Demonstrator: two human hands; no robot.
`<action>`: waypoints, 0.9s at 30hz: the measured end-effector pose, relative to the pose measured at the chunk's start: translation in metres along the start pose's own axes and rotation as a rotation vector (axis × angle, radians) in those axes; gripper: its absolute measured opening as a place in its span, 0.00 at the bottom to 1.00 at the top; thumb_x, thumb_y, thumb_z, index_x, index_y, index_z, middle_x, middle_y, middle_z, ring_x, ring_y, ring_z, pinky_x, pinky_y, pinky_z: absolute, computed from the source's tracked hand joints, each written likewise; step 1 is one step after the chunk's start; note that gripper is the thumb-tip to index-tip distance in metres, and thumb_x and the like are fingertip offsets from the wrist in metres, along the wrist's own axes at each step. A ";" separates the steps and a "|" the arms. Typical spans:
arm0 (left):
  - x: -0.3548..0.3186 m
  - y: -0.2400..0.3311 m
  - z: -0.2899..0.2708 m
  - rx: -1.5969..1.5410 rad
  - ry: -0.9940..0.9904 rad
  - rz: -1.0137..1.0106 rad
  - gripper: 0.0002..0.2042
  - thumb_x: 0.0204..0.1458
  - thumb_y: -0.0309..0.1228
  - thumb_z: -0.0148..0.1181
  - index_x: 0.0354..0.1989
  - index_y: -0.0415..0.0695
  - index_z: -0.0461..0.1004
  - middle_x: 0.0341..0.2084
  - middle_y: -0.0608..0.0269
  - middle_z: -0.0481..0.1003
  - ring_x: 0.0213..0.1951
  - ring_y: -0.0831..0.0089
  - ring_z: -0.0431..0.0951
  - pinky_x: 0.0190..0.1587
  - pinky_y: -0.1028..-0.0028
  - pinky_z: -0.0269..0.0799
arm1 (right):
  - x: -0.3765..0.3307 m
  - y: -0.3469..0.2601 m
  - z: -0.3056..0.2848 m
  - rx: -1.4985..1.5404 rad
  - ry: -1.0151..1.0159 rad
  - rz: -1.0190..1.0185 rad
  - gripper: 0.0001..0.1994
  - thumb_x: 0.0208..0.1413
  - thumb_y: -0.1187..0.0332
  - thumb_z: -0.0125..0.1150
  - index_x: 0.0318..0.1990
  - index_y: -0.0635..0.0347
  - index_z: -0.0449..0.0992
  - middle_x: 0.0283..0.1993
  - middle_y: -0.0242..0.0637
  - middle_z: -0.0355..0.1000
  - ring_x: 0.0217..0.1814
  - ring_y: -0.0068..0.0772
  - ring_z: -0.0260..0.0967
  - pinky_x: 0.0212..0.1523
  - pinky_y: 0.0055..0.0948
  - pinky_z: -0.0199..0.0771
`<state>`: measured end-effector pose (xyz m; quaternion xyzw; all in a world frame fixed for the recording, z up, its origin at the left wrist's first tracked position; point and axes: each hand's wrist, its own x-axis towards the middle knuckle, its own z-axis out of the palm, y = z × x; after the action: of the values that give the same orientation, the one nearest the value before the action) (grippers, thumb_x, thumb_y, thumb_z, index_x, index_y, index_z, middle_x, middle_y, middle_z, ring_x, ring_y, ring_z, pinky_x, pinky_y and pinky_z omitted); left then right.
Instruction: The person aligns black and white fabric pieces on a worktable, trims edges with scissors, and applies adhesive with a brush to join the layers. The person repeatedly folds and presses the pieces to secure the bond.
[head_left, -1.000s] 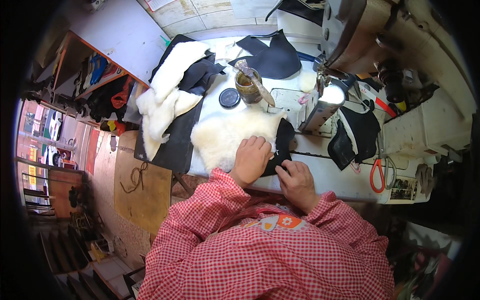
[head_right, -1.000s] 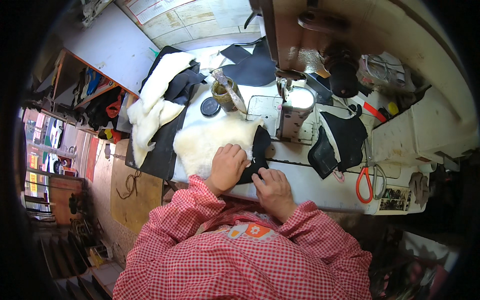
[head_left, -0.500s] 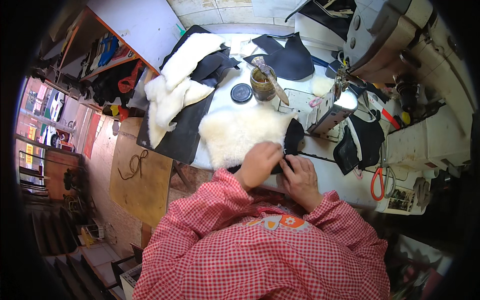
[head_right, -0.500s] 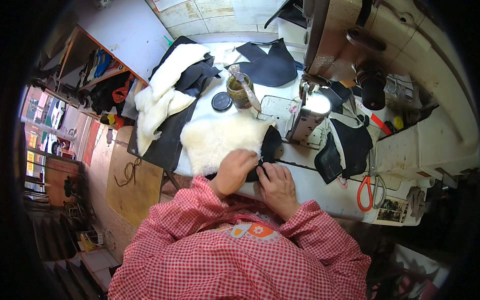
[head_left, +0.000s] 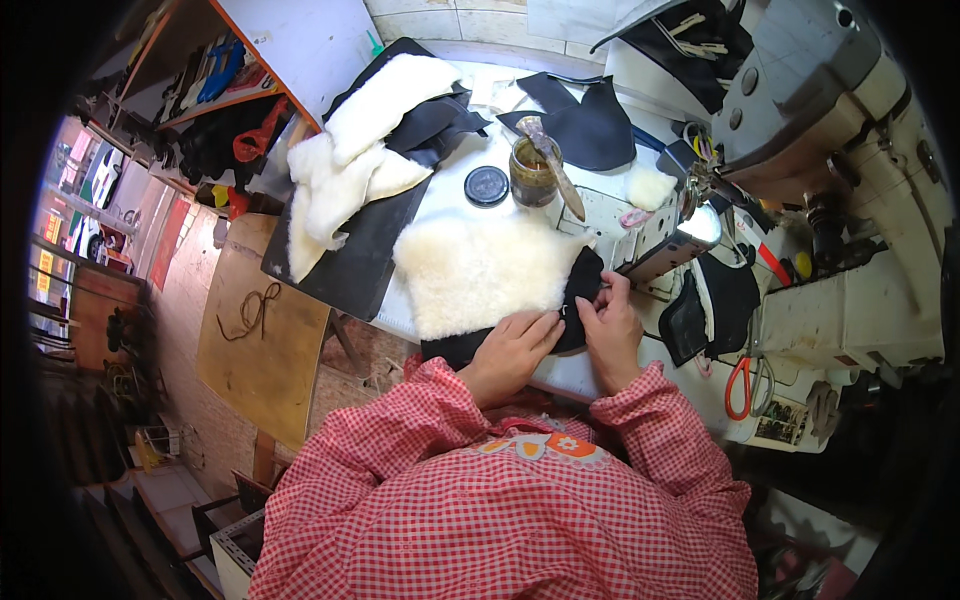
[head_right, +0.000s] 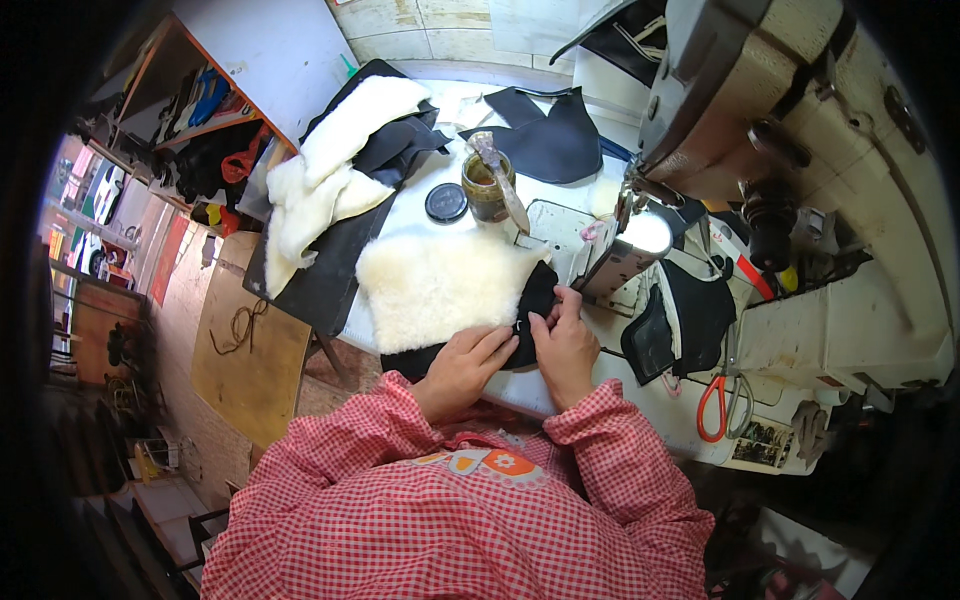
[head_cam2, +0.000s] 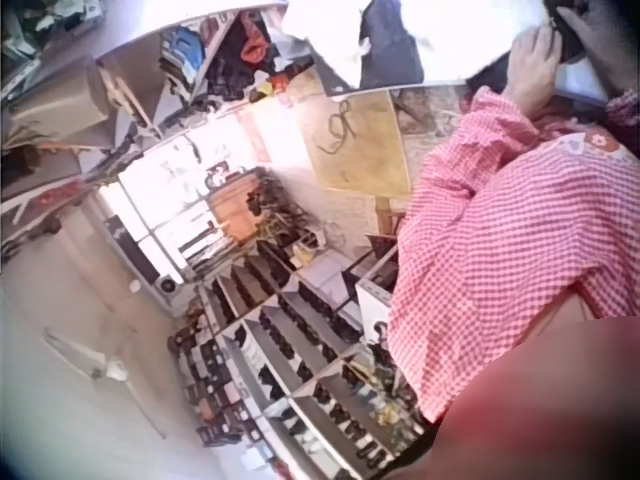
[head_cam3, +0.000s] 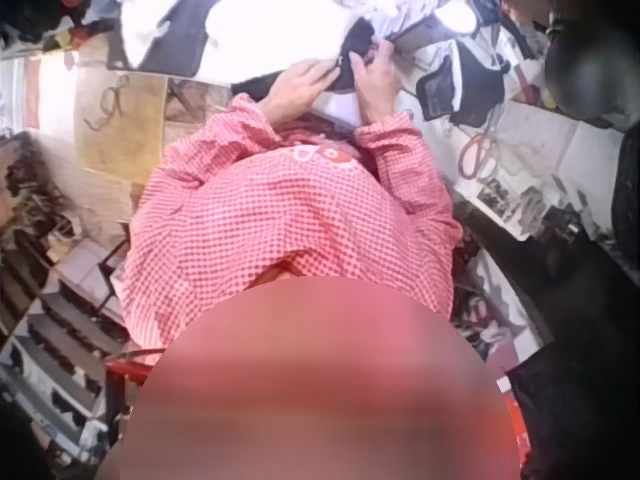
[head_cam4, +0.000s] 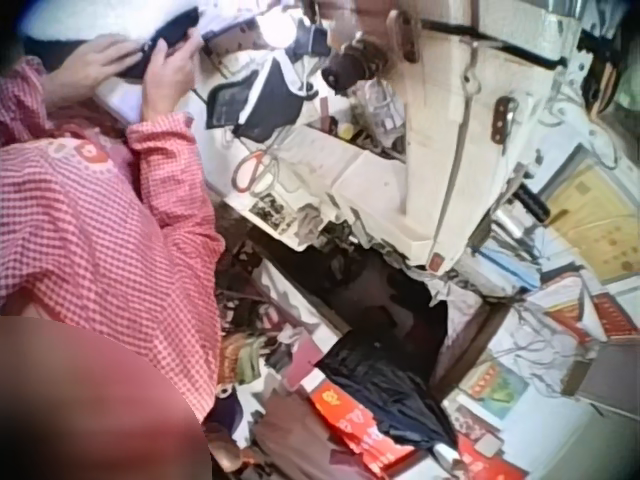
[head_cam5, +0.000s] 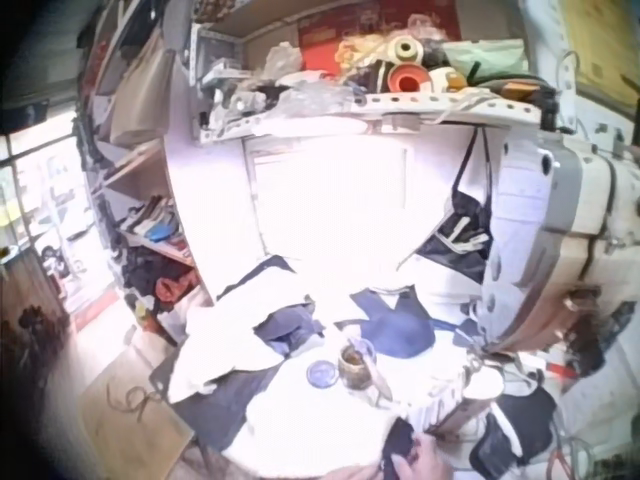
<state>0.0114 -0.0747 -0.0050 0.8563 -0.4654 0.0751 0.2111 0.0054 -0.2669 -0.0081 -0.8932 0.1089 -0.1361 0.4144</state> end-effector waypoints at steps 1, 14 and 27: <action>-0.001 -0.001 0.000 -0.019 0.003 0.002 0.27 0.50 0.31 0.53 0.60 0.34 0.67 0.59 0.50 0.65 0.59 0.56 0.67 0.62 0.63 0.63 | 0.001 -0.001 0.002 -0.026 0.009 -0.032 0.20 0.55 0.66 0.63 0.55 0.54 0.68 0.27 0.38 0.73 0.30 0.46 0.74 0.31 0.43 0.71; 0.000 -0.003 -0.004 -0.001 -0.029 -0.080 0.24 0.51 0.30 0.52 0.59 0.42 0.70 0.53 0.56 0.68 0.52 0.60 0.70 0.54 0.65 0.65 | 0.010 0.016 0.004 0.084 0.105 -0.372 0.06 0.56 0.80 0.60 0.41 0.63 0.74 0.33 0.44 0.73 0.30 0.40 0.73 0.33 0.31 0.73; -0.016 -0.016 -0.005 0.109 0.008 0.016 0.22 0.50 0.33 0.55 0.56 0.48 0.73 0.49 0.58 0.71 0.49 0.61 0.72 0.52 0.65 0.69 | -0.006 0.004 -0.008 0.266 -0.126 -0.076 0.05 0.58 0.76 0.59 0.40 0.64 0.77 0.31 0.37 0.75 0.31 0.26 0.71 0.34 0.26 0.71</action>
<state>0.0157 -0.0526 -0.0104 0.8625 -0.4664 0.1054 0.1657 -0.0035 -0.2735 -0.0070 -0.8406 0.0298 -0.1087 0.5298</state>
